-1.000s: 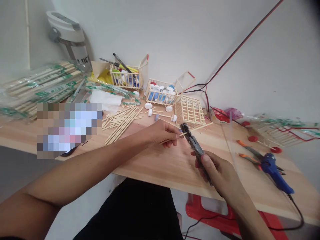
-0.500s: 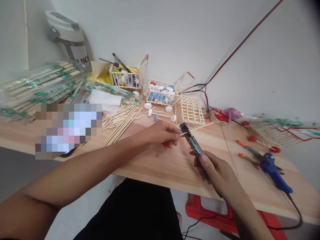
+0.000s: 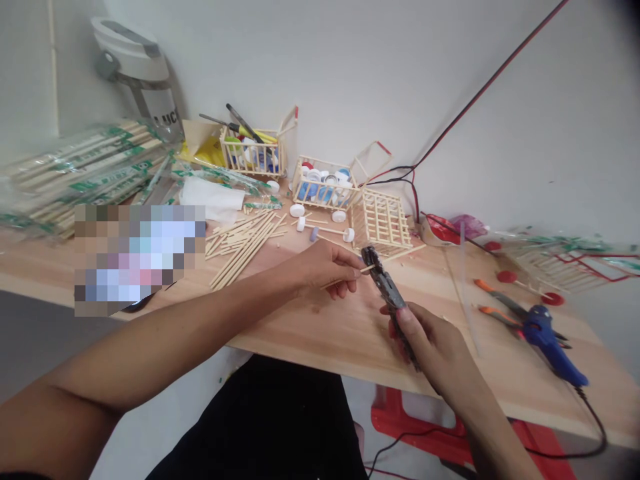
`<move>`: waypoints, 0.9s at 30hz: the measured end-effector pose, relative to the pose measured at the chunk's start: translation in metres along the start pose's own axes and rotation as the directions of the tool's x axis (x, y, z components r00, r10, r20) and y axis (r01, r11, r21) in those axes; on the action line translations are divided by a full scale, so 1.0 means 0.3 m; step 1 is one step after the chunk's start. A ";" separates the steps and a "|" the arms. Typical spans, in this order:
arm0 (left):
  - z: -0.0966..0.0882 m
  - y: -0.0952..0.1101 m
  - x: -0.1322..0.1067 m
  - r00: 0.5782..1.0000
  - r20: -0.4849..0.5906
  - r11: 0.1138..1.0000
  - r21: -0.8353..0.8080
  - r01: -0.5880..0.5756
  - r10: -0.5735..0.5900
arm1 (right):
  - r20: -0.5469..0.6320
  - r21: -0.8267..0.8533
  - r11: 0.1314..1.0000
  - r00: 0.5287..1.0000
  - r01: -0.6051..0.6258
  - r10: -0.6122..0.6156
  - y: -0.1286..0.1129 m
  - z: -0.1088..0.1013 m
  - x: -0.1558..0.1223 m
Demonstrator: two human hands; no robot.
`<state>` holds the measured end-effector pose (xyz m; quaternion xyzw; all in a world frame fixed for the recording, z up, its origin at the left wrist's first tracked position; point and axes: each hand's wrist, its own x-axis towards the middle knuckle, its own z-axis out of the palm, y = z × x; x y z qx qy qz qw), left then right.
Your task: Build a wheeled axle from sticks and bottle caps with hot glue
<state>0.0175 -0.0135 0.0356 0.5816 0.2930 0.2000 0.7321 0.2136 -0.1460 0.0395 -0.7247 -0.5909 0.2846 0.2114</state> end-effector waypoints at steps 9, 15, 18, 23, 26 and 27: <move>0.003 -0.017 0.002 0.999 0.032 1.000 -0.024 0.013 -0.012 | 0.014 -0.083 0.996 1.000 0.023 -0.022 0.001 -0.001 -0.011; 0.000 -0.005 -0.004 0.995 0.102 0.998 0.069 0.004 -0.011 | 0.010 -0.142 0.988 0.998 0.059 -0.058 0.009 -0.005 -0.009; 0.004 0.005 -0.009 0.995 0.101 0.990 0.141 -0.018 0.003 | -0.003 -0.186 0.978 0.996 0.091 -0.093 0.010 -0.006 -0.006; 0.009 -0.016 -0.004 0.996 0.069 0.986 0.151 -0.073 0.063 | 0.015 -0.214 0.966 0.989 0.148 -0.148 0.012 -0.016 0.003; 0.008 -0.034 0.003 0.992 0.099 0.986 0.135 -0.096 0.083 | 0.036 -0.213 0.965 0.989 0.150 -0.146 0.016 -0.021 0.002; 0.008 -0.036 0.003 0.991 0.111 0.987 0.131 -0.094 0.079 | 0.042 -0.208 0.967 0.989 0.149 -0.144 0.018 -0.021 0.000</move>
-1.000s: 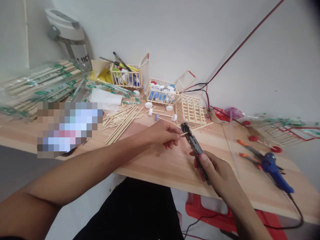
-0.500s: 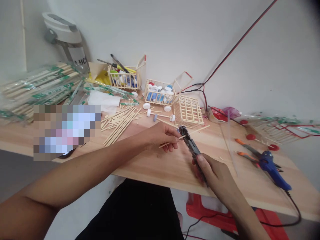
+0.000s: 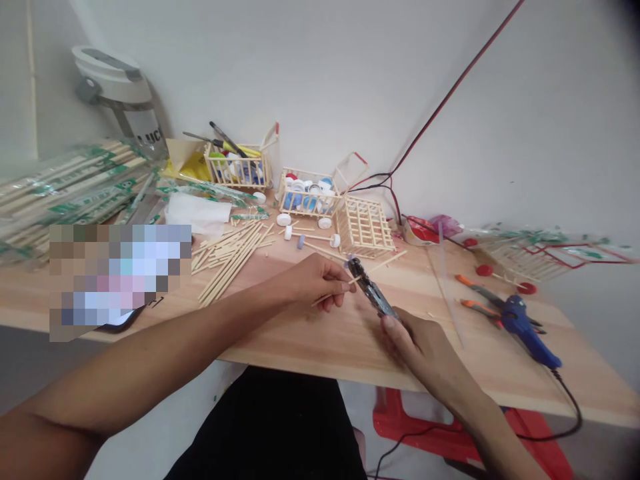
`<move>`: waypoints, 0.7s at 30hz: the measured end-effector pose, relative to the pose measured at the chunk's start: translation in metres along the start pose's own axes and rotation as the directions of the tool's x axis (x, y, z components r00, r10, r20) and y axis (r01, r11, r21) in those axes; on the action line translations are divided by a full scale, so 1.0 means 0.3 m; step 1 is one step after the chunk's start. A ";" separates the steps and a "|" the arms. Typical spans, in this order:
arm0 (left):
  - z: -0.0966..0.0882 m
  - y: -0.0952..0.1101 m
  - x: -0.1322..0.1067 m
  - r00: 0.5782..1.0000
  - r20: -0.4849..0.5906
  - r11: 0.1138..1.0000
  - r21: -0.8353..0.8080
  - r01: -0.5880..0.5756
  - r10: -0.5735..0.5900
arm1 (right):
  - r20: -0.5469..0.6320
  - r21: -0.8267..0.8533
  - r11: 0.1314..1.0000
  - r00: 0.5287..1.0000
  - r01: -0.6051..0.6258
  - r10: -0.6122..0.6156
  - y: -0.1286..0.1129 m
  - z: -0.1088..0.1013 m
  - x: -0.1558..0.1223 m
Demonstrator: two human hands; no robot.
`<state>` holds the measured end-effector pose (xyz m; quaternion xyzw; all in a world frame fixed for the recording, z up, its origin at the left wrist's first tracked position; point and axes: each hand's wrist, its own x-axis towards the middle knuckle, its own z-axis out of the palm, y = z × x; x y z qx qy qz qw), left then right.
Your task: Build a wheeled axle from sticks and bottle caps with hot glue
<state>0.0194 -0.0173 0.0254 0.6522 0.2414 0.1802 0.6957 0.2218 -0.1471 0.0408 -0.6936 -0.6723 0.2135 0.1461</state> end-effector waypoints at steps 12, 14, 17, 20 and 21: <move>0.015 0.013 -0.014 0.981 0.086 0.979 -0.090 0.183 -0.176 | 0.086 -0.009 1.000 0.996 0.024 -0.023 0.017 0.000 -0.013; 0.017 0.005 -0.014 0.979 0.093 0.977 -0.103 0.189 -0.179 | 0.098 -0.006 1.000 0.995 0.023 -0.022 0.025 0.001 -0.013; 0.018 -0.005 -0.015 0.978 0.107 0.975 -0.114 0.189 -0.177 | 0.103 -0.005 1.000 0.994 0.024 -0.023 0.034 0.007 -0.017; 0.016 -0.012 -0.012 0.975 0.121 0.972 -0.122 0.200 -0.185 | 0.104 -0.018 0.999 0.994 0.032 -0.030 0.036 0.012 -0.020; 0.014 -0.014 -0.011 0.974 0.123 0.970 -0.125 0.207 -0.192 | 0.100 -0.025 0.999 0.994 0.036 -0.033 0.035 0.013 -0.019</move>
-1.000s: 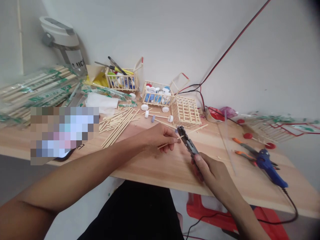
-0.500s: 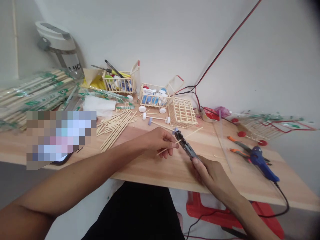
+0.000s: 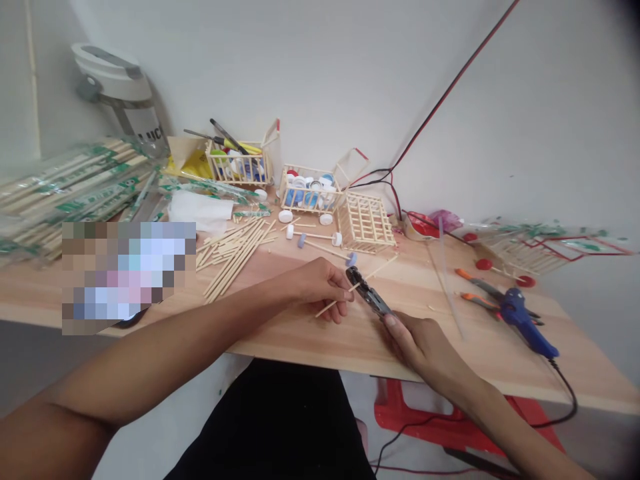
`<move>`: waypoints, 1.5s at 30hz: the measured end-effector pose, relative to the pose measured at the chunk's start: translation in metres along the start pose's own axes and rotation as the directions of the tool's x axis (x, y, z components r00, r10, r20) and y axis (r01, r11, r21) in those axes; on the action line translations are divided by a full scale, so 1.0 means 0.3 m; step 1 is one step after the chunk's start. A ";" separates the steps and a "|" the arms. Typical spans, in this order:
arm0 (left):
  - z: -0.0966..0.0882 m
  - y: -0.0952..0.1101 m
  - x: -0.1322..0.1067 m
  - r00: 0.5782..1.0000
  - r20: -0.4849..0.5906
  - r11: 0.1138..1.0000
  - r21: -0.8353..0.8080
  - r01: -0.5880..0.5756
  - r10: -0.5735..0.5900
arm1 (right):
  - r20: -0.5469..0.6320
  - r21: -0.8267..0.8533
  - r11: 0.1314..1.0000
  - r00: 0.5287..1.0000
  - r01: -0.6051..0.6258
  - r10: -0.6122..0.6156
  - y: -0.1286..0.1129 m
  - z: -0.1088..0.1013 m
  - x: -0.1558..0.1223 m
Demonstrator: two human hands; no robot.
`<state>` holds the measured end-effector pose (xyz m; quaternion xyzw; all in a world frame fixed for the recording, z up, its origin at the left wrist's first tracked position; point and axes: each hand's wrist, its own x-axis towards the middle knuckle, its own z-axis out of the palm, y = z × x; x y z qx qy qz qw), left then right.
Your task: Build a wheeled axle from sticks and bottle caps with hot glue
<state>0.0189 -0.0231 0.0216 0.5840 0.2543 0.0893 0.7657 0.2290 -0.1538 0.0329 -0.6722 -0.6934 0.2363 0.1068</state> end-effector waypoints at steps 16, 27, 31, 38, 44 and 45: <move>0.001 0.006 -0.003 1.000 0.004 0.999 -0.042 0.025 -0.025 | -0.022 -0.016 1.000 1.000 0.022 -0.023 0.000 -0.003 0.000; -0.002 0.002 0.000 0.999 0.010 0.998 -0.055 0.040 -0.040 | -0.033 -0.020 0.999 0.999 0.039 -0.040 -0.004 -0.002 0.003; -0.007 0.004 -0.001 1.000 -0.003 1.000 -0.021 0.008 -0.008 | -0.049 -0.027 0.999 0.998 0.045 -0.046 -0.006 -0.004 0.009; -0.012 0.009 0.000 0.999 -0.052 0.999 0.033 -0.013 0.014 | -0.008 -0.066 0.998 1.000 0.017 -0.018 -0.055 -0.048 0.030; 0.000 -0.009 0.009 0.998 -0.045 0.999 -0.026 -0.033 0.032 | -0.003 -0.007 0.999 0.999 -0.032 0.032 -0.067 -0.046 0.029; 0.000 -0.009 0.009 0.999 -0.039 0.999 -0.030 -0.038 0.037 | -0.008 -0.016 0.999 1.000 -0.030 0.030 -0.065 -0.041 0.030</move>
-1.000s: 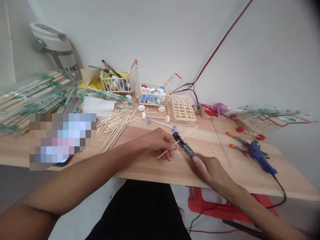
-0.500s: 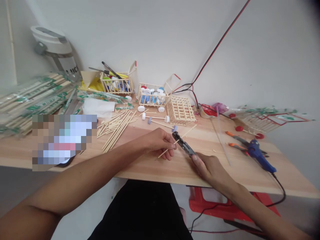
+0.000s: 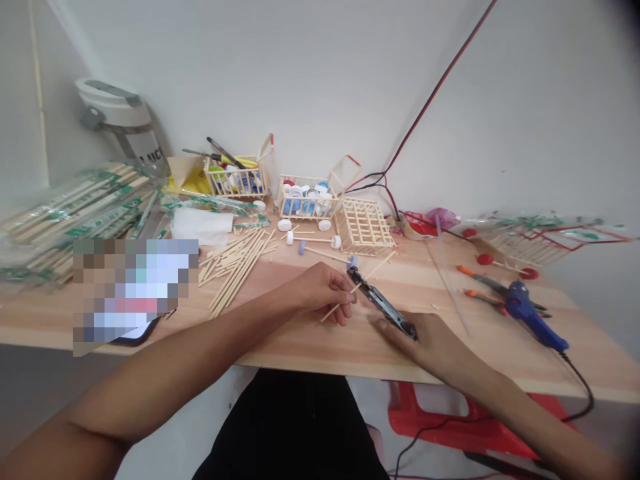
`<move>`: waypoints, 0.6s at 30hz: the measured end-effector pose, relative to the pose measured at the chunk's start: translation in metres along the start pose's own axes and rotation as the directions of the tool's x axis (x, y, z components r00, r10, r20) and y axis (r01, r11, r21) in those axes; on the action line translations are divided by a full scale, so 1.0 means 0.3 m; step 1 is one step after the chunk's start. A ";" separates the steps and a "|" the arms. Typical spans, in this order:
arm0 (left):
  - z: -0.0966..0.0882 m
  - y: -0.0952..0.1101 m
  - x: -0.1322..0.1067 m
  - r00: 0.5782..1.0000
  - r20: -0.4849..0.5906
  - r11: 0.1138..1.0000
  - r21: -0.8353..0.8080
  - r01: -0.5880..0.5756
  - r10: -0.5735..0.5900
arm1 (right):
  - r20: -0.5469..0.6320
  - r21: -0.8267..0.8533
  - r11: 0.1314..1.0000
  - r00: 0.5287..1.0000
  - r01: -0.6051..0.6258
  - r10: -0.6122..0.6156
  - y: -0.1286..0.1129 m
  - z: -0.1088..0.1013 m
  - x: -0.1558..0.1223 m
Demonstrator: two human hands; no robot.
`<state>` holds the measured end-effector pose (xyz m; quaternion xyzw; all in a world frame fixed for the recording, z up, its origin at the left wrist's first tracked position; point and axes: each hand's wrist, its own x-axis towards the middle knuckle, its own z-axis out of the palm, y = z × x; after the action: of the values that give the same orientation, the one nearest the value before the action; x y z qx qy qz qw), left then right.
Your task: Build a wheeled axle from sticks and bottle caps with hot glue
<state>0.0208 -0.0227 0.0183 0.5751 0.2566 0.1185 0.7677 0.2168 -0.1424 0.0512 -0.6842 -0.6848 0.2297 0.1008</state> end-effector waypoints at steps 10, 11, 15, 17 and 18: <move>0.009 0.013 -0.003 0.998 -0.032 0.998 0.029 0.056 -0.055 | -0.011 -0.020 0.997 0.997 0.072 -0.072 0.044 0.018 0.015; 0.010 0.010 -0.001 0.997 -0.040 0.998 0.021 0.062 -0.061 | -0.006 -0.021 0.997 0.997 0.072 -0.073 0.049 0.017 0.018; 0.012 0.007 -0.001 0.996 -0.054 0.997 0.024 0.070 -0.069 | 0.027 -0.042 0.996 0.997 0.075 -0.074 0.060 0.008 0.034; 0.010 0.015 -0.009 0.996 -0.027 0.995 0.056 0.087 -0.086 | 0.042 -0.046 0.995 0.996 0.085 -0.083 0.063 0.002 0.037; 0.007 0.021 -0.013 0.995 -0.012 0.992 0.079 0.098 -0.097 | 0.043 -0.049 0.995 0.995 0.089 -0.087 0.066 -0.001 0.036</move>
<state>0.0193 -0.0246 0.0256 0.5915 0.2919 0.0729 0.7481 0.2340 -0.1326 0.0406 -0.6510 -0.7217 0.2214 0.0793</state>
